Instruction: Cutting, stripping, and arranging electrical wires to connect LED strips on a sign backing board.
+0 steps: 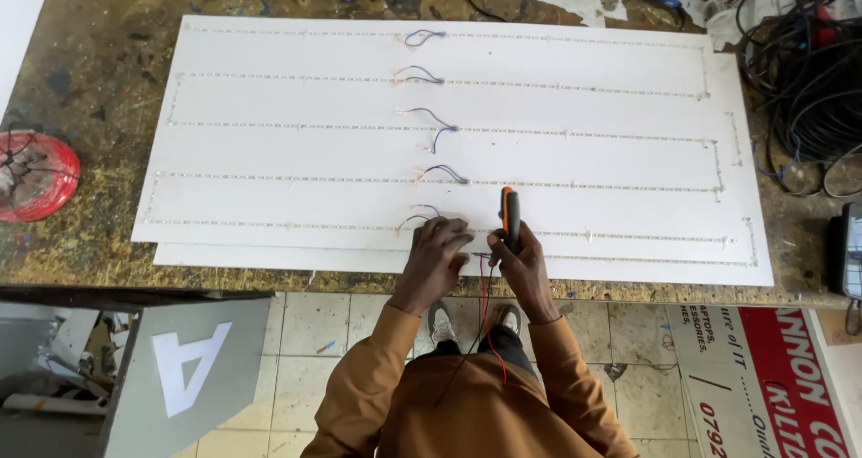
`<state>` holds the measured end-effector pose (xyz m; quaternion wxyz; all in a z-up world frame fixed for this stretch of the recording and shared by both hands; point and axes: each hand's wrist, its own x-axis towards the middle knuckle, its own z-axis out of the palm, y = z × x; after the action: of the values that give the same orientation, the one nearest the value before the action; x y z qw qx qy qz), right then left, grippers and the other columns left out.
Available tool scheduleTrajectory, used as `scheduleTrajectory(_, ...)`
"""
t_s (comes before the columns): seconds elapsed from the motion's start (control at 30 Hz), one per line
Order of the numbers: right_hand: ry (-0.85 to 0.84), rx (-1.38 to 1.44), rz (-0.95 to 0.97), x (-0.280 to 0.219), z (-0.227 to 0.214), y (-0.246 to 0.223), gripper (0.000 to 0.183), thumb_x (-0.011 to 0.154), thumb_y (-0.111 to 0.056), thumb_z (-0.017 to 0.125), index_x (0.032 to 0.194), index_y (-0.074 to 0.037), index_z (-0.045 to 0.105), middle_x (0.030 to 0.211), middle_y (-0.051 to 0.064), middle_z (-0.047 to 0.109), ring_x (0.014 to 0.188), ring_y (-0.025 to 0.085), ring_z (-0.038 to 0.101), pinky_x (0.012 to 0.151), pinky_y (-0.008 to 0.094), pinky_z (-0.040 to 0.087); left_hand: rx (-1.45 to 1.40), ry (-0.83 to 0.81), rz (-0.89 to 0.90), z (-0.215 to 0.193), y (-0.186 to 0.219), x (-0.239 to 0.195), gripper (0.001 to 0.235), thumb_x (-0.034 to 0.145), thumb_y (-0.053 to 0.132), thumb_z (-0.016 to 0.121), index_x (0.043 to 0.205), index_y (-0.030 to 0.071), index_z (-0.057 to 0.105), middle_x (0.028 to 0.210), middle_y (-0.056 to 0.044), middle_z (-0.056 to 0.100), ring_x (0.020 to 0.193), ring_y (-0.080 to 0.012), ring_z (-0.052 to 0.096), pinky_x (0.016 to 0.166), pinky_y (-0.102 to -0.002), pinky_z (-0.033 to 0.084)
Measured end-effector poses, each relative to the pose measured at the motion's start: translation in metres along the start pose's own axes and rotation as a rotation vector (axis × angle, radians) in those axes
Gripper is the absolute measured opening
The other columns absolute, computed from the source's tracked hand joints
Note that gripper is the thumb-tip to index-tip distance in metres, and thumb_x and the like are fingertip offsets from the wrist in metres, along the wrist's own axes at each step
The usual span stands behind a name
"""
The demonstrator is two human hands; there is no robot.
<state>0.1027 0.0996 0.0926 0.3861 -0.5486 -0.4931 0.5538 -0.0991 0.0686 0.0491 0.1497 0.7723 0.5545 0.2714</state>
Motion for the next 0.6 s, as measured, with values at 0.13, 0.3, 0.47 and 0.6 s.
scheduleTrajectory(0.13, -0.043, 0.076, 0.0, 0.006, -0.007, 0.02, 0.051, 0.107, -0.015, 0.078, 0.153, 0.003, 0.066, 0.106, 0.025, 0.077, 0.072, 0.023, 0.076, 0.058, 0.032, 0.057, 0.02, 0.064, 0.058, -0.002, -0.009, -0.001, 0.027, 0.106, 0.026, 0.081, 0.13, 0.013, 0.08, 0.137, -0.007, 0.067, 0.135, -0.0299, 0.057, 0.102, -0.048, 0.051)
scheduleTrajectory(0.3, -0.067, 0.08, -0.028, 0.005, -0.013, -0.001, 0.055, 0.106, -0.012, 0.078, 0.155, 0.008, 0.064, 0.106, 0.026, 0.077, 0.072, 0.025, 0.079, 0.055, 0.031, 0.062, 0.219, 0.31, 0.204, 0.012, -0.011, -0.003, 0.025, 0.112, 0.034, 0.078, 0.128, 0.016, 0.081, 0.138, -0.004, 0.077, 0.134, -0.0266, 0.069, 0.102, -0.046, 0.053)
scheduleTrajectory(0.47, -0.074, 0.089, -0.038, -0.001, -0.021, -0.011, 0.046, 0.108, -0.013, 0.075, 0.148, 0.009, 0.068, 0.103, 0.027, 0.079, 0.07, 0.026, 0.078, 0.053, 0.032, 0.062, 0.206, 0.485, 0.25, 0.017, -0.004, -0.006, 0.015, 0.111, 0.025, 0.079, 0.123, 0.017, 0.082, 0.14, -0.005, 0.081, 0.134, -0.0258, 0.071, 0.104, -0.044, 0.053)
scheduleTrajectory(0.6, -0.082, 0.03, -0.052, -0.016, -0.029, -0.048, 0.032, 0.108, -0.016, 0.076, 0.129, 0.009, 0.076, 0.076, 0.021, 0.076, 0.054, 0.023, 0.07, 0.047, 0.032, 0.055, 0.188, 0.543, 0.282, 0.003, 0.006, -0.004, 0.011, 0.111, 0.023, 0.078, 0.119, 0.017, 0.083, 0.143, -0.006, 0.082, 0.135, -0.0263, 0.072, 0.106, -0.043, 0.054)
